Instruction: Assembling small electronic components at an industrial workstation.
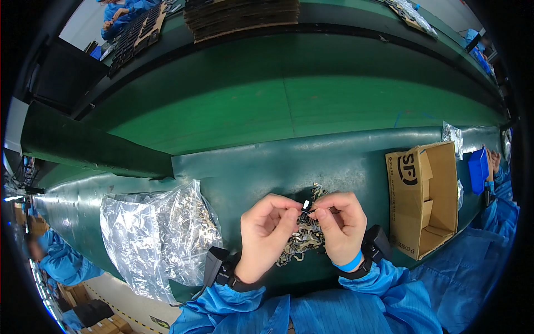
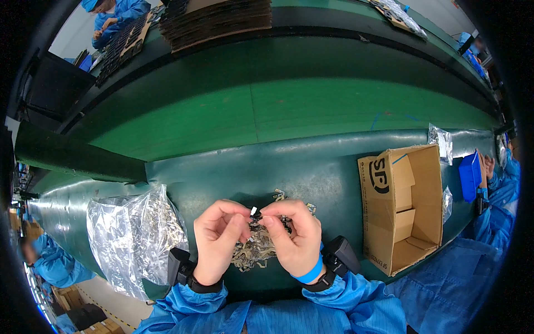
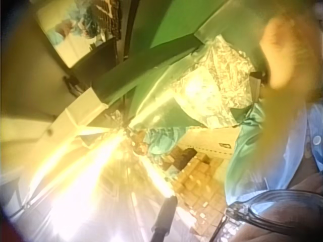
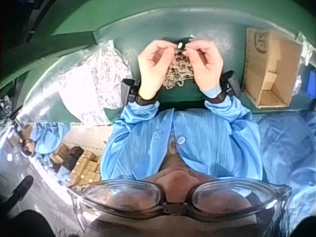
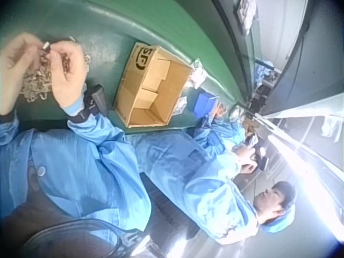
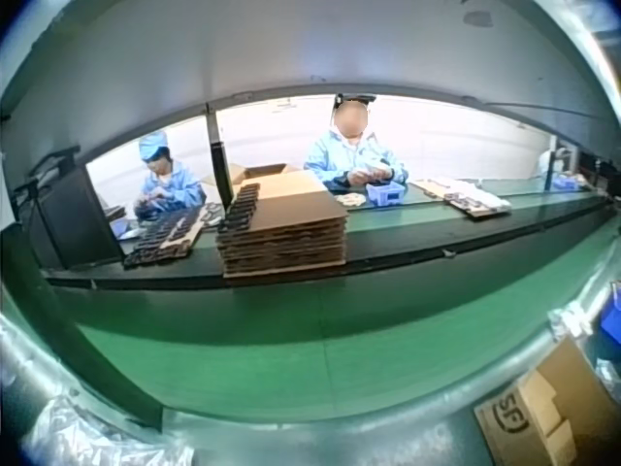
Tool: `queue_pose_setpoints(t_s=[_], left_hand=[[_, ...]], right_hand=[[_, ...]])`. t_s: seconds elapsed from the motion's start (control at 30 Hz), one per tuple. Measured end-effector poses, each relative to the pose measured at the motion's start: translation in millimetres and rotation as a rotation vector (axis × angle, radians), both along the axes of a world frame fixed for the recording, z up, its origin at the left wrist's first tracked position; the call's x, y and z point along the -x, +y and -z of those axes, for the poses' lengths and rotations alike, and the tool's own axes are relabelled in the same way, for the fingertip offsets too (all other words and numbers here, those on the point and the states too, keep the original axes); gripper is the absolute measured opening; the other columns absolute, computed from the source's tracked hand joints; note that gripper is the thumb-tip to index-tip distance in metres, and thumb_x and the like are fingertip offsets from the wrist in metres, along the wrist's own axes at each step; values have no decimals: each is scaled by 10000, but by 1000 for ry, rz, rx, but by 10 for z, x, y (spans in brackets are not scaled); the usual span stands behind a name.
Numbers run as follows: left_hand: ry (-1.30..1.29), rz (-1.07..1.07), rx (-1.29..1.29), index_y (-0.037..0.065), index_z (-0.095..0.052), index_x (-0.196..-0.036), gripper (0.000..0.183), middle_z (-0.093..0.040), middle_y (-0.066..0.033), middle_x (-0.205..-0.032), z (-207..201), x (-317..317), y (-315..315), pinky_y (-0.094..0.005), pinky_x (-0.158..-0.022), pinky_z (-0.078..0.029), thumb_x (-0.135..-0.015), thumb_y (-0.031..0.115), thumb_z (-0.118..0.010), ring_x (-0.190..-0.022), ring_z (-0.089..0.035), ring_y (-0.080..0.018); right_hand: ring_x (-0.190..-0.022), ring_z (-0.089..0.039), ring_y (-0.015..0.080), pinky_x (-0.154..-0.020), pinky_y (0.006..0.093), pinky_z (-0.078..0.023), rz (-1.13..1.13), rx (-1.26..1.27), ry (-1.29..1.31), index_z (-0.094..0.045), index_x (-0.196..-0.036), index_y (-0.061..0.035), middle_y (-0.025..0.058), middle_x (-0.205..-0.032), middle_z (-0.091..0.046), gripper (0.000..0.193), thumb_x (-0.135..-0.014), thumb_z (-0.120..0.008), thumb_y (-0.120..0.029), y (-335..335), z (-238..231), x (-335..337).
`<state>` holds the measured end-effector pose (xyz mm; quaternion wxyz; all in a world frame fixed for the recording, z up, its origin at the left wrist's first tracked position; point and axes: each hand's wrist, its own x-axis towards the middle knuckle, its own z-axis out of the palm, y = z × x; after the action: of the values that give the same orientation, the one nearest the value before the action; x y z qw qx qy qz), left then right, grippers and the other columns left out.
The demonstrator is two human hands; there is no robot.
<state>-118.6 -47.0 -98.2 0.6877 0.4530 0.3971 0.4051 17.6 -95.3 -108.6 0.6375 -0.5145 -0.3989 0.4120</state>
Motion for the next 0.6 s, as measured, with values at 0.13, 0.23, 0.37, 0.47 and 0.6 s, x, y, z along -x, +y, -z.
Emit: queue_pose_setpoints(t_s=[0.13,0.23,0.37,0.47,0.6], left_hand=[[74,-19,-65,-10,-630,-892,62,-607,-7,-800,48,-24,-6,-192,-581,-440,-848,-54,-624,-689,-558,-36],[93,-46,-112,-2,-630,-856,71,-601,-6,-785,63,-40,-6,-191,-561,-442,-825,-65,-633,-682,-560,-39],[203,1,-234,-34,-599,-928,95,-584,-51,-909,99,13,-3,-194,-622,-460,-848,-83,-590,-723,-569,-73],[297,-52,-331,-27,-611,-885,79,-594,-50,-873,66,-7,8,-189,-596,-455,-824,-76,-612,-690,-566,-67],[463,-127,-563,17,-631,-842,122,-618,-56,-787,15,-51,15,-222,-491,-473,-752,-44,-688,-592,-599,-92]], right_hand=[[-788,-637,140,-736,261,-502,25,1,-127,-601,-956,8,100,-865,-649,109,-853,-613,40,21,-9,-1],[-752,-638,171,-700,272,-492,46,1,-253,-630,-942,-11,99,-818,-652,140,-815,-638,48,42,-22,2],[-703,-624,230,-647,304,-476,49,-29,-453,-652,-936,-35,93,-793,-644,189,-773,-652,59,109,-55,7],[-699,-597,263,-628,338,-450,81,-92,-581,-669,-933,-61,79,-811,-639,227,-734,-667,47,131,-50,16],[-801,-569,240,-726,353,-408,104,-128,-824,-686,-928,-96,33,-860,-621,243,-697,-702,-22,130,-55,-31]])
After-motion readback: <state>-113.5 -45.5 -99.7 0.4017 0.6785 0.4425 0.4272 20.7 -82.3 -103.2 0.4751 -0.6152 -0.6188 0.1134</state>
